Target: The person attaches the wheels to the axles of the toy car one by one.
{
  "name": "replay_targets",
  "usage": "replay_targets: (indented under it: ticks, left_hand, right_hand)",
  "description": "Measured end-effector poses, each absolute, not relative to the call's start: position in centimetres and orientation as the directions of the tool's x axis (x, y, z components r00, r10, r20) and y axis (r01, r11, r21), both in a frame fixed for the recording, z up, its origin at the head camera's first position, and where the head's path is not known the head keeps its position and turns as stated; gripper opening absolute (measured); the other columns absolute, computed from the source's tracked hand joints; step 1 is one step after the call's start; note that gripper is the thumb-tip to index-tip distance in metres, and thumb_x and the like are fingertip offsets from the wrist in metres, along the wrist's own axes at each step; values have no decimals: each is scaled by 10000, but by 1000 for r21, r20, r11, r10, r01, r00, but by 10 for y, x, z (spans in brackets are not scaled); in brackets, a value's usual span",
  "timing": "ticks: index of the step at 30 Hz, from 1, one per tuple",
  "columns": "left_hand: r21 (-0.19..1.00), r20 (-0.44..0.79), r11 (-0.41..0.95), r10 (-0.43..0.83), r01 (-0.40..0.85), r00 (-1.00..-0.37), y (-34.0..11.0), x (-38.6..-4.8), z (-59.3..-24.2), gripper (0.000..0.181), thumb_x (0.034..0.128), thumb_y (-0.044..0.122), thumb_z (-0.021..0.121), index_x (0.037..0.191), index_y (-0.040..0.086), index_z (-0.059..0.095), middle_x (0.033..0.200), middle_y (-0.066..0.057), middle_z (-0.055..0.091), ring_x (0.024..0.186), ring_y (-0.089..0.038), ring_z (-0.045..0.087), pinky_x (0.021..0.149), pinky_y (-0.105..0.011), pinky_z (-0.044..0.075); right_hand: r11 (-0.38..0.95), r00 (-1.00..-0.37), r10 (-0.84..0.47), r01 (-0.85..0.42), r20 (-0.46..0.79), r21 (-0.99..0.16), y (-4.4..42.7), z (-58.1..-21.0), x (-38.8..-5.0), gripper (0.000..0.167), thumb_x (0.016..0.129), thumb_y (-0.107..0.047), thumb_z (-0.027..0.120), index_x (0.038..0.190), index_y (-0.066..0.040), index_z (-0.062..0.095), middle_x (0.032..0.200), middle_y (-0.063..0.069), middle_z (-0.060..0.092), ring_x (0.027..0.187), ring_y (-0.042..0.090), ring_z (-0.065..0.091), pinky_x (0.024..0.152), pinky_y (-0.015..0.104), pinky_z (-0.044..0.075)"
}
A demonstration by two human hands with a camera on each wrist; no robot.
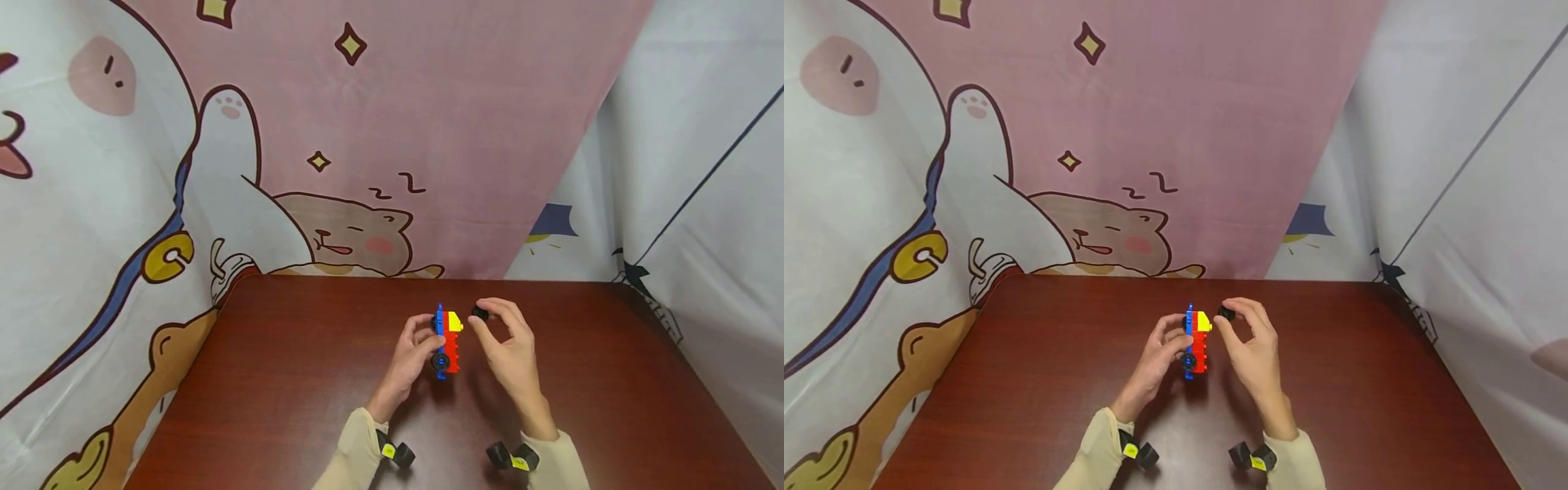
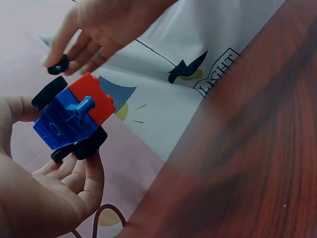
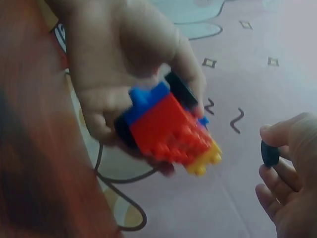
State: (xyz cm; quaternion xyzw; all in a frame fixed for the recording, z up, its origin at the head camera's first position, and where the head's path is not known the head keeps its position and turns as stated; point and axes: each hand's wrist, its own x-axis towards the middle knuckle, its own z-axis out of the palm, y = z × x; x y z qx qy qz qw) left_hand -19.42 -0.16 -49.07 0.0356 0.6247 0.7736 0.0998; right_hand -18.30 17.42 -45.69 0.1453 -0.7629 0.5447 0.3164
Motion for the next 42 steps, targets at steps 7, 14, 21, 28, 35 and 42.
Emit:
replay_targets:
  ticks: [7, 14, 21, 28, 35, 42]
  left_hand:
    - [973, -59, -202, 255, -112, -965, 0, -192, -490, 508, 924, 188, 670, 1371, 93, 448, 1142, -169, 700, 906, -118, 671, 875, -267, 524]
    - [978, -49, -177, 321, -111, -946, 0, -192, -489, 514, 924, 213, 698, 1387, 137, 488, 1193, -135, 708, 994, -139, 688, 906, -282, 524]
    - [990, -41, -109, 399, -92, -916, -9, -194, -484, 473, 950, 197, 635, 1389, 71, 516, 1223, -133, 692, 971, -116, 667, 891, -308, 531]
    - [973, -43, -188, 419, -133, -907, -12, -196, -484, 457, 983, 315, 488, 1316, 6, 534, 932, 80, 669, 837, -83, 633, 769, -258, 496]
    - [971, -63, -194, 368, -143, -928, -10, -195, -483, 420, 995, 340, 535, 1232, -4, 577, 868, 103, 654, 768, -78, 621, 736, -265, 485]
    - [969, -74, -194, 353, -151, -933, -8, -194, -484, 413, 977, 322, 563, 1235, 1, 588, 878, 106, 671, 766, -70, 627, 751, -256, 486]
  right_hand:
    - [370, -733, -2, -632, 680, -681, 158, -457, -179, 357, 782, 74, 783, 1115, -10, 687, 1142, 113, 652, 1046, 125, 592, 935, 160, 455]
    - [390, -741, -93, -642, 665, -660, 154, -462, -177, 359, 795, 72, 771, 1130, -17, 679, 1184, 96, 634, 1101, 131, 581, 983, 133, 444]
    - [396, -737, -97, -645, 669, -653, 153, -464, -178, 362, 790, 73, 775, 1125, -32, 685, 1180, 111, 639, 1120, 168, 569, 1006, 111, 416]
    - [390, -713, -83, -666, 697, -635, 148, -464, -178, 395, 748, 87, 802, 1103, -55, 701, 1154, 123, 665, 1104, 194, 561, 948, 97, 428]
    - [393, -657, -155, -726, 738, -564, 146, -466, -181, 449, 734, 72, 819, 1136, -86, 697, 1138, 68, 687, 1094, 189, 575, 885, 118, 457]
    - [336, -675, -97, -714, 732, -614, 144, -469, -180, 334, 806, 104, 737, 1100, -53, 710, 1104, 75, 699, 1083, 144, 581, 887, 142, 465]
